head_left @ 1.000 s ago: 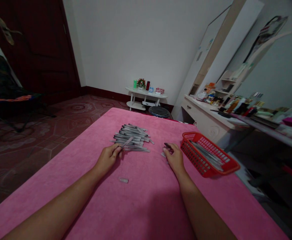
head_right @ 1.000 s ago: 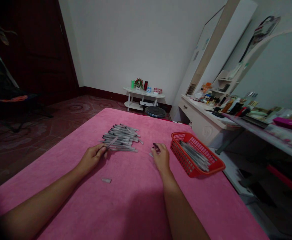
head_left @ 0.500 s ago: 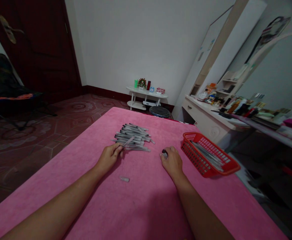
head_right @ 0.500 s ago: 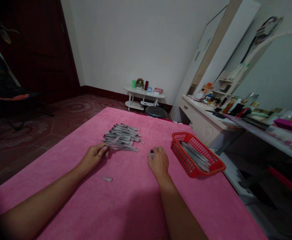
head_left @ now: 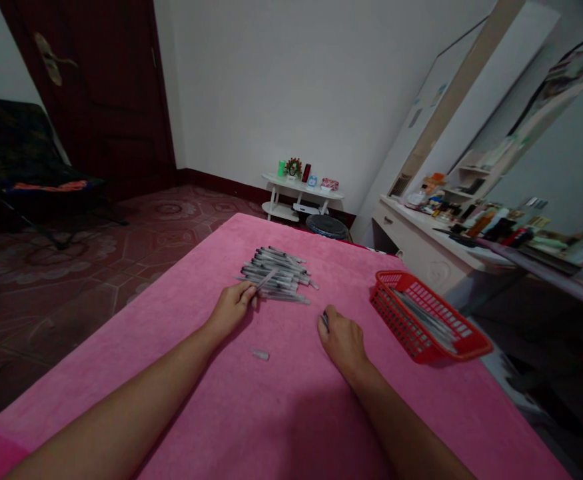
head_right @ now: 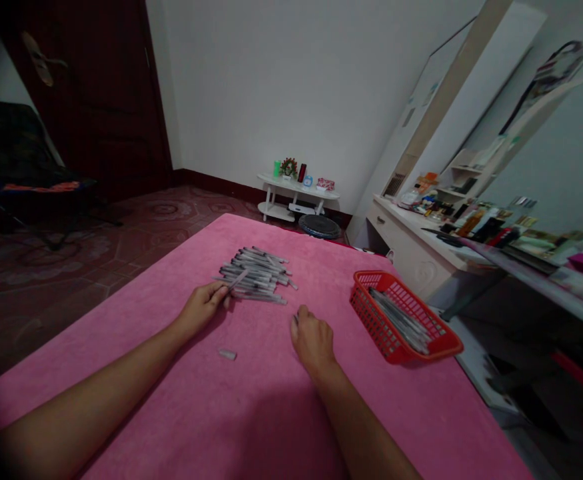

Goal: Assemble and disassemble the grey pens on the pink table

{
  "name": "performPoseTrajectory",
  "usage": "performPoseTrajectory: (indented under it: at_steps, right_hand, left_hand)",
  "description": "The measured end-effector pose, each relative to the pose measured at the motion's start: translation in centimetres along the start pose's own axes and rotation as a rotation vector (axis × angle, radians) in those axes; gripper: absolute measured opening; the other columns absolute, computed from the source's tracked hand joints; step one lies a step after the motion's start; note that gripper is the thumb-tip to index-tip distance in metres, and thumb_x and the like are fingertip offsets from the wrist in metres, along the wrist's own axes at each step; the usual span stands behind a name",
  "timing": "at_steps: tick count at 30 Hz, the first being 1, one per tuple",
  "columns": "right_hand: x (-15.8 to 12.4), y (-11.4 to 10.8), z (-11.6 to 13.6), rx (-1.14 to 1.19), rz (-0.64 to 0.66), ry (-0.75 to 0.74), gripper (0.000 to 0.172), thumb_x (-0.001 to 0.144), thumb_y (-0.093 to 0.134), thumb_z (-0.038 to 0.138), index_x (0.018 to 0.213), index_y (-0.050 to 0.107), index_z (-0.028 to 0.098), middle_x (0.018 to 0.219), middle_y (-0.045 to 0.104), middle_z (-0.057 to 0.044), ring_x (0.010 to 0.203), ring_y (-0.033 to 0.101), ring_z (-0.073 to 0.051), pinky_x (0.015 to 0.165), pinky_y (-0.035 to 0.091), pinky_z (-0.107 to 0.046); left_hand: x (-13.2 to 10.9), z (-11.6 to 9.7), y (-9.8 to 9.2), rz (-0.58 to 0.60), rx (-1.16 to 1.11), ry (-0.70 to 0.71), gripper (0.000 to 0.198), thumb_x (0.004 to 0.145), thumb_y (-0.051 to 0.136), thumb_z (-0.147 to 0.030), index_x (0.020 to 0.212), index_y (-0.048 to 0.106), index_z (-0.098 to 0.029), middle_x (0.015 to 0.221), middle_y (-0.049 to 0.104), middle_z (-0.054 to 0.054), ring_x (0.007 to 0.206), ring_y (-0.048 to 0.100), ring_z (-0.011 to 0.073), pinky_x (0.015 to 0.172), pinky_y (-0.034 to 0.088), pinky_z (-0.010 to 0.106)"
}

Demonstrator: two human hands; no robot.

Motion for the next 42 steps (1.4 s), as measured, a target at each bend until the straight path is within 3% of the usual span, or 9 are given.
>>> performPoseTrajectory:
  at_steps: [7, 11, 14, 16, 20, 24, 29, 35, 42]
  right_hand:
    - [-0.3, -2.2, 9.3, 0.235, -0.014, -0.221, 0.016, 0.088, 0.048, 0.027, 0.094, 0.06, 0.018, 0.086, 0.07, -0.009, 0.073, 0.066, -0.02, 0.062, 0.038, -0.026]
    - [-0.7, -2.9, 11.9, 0.344, -0.039, -0.294, 0.02, 0.086, 0.054, 0.035, 0.089, 0.064, 0.018, 0.088, 0.069, -0.01, 0.08, 0.064, -0.023, 0.069, 0.042, -0.03]
    - [-0.9, -3.0, 10.9, 0.635, -0.04, -0.266, 0.031, 0.088, 0.05, 0.044, 0.081, 0.067, 0.019, 0.089, 0.069, -0.01, 0.092, 0.061, -0.025, 0.083, 0.042, -0.035]
    - [-0.7, -2.7, 9.2, 1.029, 0.01, -0.154, 0.044, 0.091, 0.039, 0.052, 0.089, 0.069, 0.02, 0.093, 0.07, -0.01, 0.095, 0.061, -0.024, 0.09, 0.041, -0.038]
    - [-0.3, -0.9, 6.3, 1.979, 0.307, 0.171, 0.076, 0.085, 0.02, 0.072, 0.109, 0.064, 0.015, 0.112, 0.066, -0.016, 0.103, 0.063, -0.026, 0.094, 0.042, -0.042]
    - [-0.1, -0.7, 5.3, 2.413, 0.519, 0.249, 0.082, 0.082, 0.024, 0.076, 0.106, 0.064, 0.009, 0.119, 0.062, -0.021, 0.115, 0.056, -0.029, 0.099, 0.04, -0.043]
    - [-0.1, -0.8, 5.0, 2.436, 0.516, 0.281, 0.079, 0.082, 0.029, 0.075, 0.103, 0.065, 0.008, 0.115, 0.064, -0.021, 0.109, 0.061, -0.028, 0.094, 0.044, -0.042]
    - [-0.1, 0.2, 4.1, 1.971, 0.246, 0.252, 0.042, 0.073, 0.069, 0.05, 0.091, 0.067, 0.012, 0.085, 0.071, -0.01, 0.07, 0.066, -0.015, 0.065, 0.052, -0.025]
    - [0.4, 0.2, 3.2, 1.66, 0.112, 0.171, 0.032, 0.067, 0.072, 0.043, 0.076, 0.066, 0.012, 0.065, 0.067, -0.004, 0.051, 0.058, -0.01, 0.048, 0.045, -0.02]
  left_hand:
    - [0.0, 0.5, -0.4, -0.034, -0.046, 0.011, 0.035, 0.089, 0.041, -0.031, 0.059, 0.055, -0.017, 0.06, 0.059, 0.001, 0.062, 0.055, 0.0155, 0.067, 0.04, 0.026]
    - [-0.2, 0.9, -0.4, -0.042, -0.092, -0.023, 0.033, 0.088, 0.043, -0.031, 0.062, 0.057, -0.017, 0.059, 0.059, 0.001, 0.058, 0.054, 0.0143, 0.063, 0.04, 0.024]
    - [-0.3, 0.6, -0.3, -0.024, -0.146, -0.018, 0.03, 0.088, 0.044, -0.03, 0.065, 0.059, -0.016, 0.062, 0.062, 0.001, 0.061, 0.056, 0.0142, 0.064, 0.041, 0.024]
    - [-0.3, 0.3, -0.1, -0.012, -0.201, -0.003, 0.028, 0.088, 0.044, -0.029, 0.071, 0.061, -0.015, 0.063, 0.063, 0.002, 0.063, 0.058, 0.0144, 0.067, 0.042, 0.024]
    - [-0.5, -0.2, 0.4, 0.039, -0.243, 0.019, 0.023, 0.088, 0.046, -0.029, 0.083, 0.063, -0.014, 0.065, 0.063, 0.001, 0.063, 0.058, 0.0143, 0.066, 0.043, 0.024]
    - [-0.7, -0.8, 0.7, 0.109, -0.205, 0.047, 0.024, 0.088, 0.046, -0.029, 0.085, 0.064, -0.012, 0.066, 0.064, 0.003, 0.063, 0.059, 0.0143, 0.065, 0.044, 0.025]
    - [-0.9, -0.8, 0.8, 0.13, -0.129, 0.06, 0.028, 0.089, 0.047, -0.031, 0.091, 0.067, -0.012, 0.069, 0.067, 0.004, 0.065, 0.061, 0.0157, 0.064, 0.046, 0.025]
    - [-1.3, -2.1, 0.6, 0.126, 0.09, 0.206, 0.024, 0.086, 0.054, -0.031, 0.094, 0.072, -0.018, 0.09, 0.072, 0.008, 0.083, 0.064, 0.0204, 0.077, 0.046, 0.029]
    - [-1.8, -3.2, 0.8, 0.181, 0.272, 0.277, 0.023, 0.086, 0.054, -0.032, 0.089, 0.074, -0.021, 0.08, 0.069, 0.007, 0.076, 0.06, 0.0195, 0.072, 0.043, 0.028]
Point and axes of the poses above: each hand's wrist, its own x-axis towards the middle knuckle, its own y-axis out of the palm, z = x × y, the point moved 5 cm from there along x, towards the middle knuckle
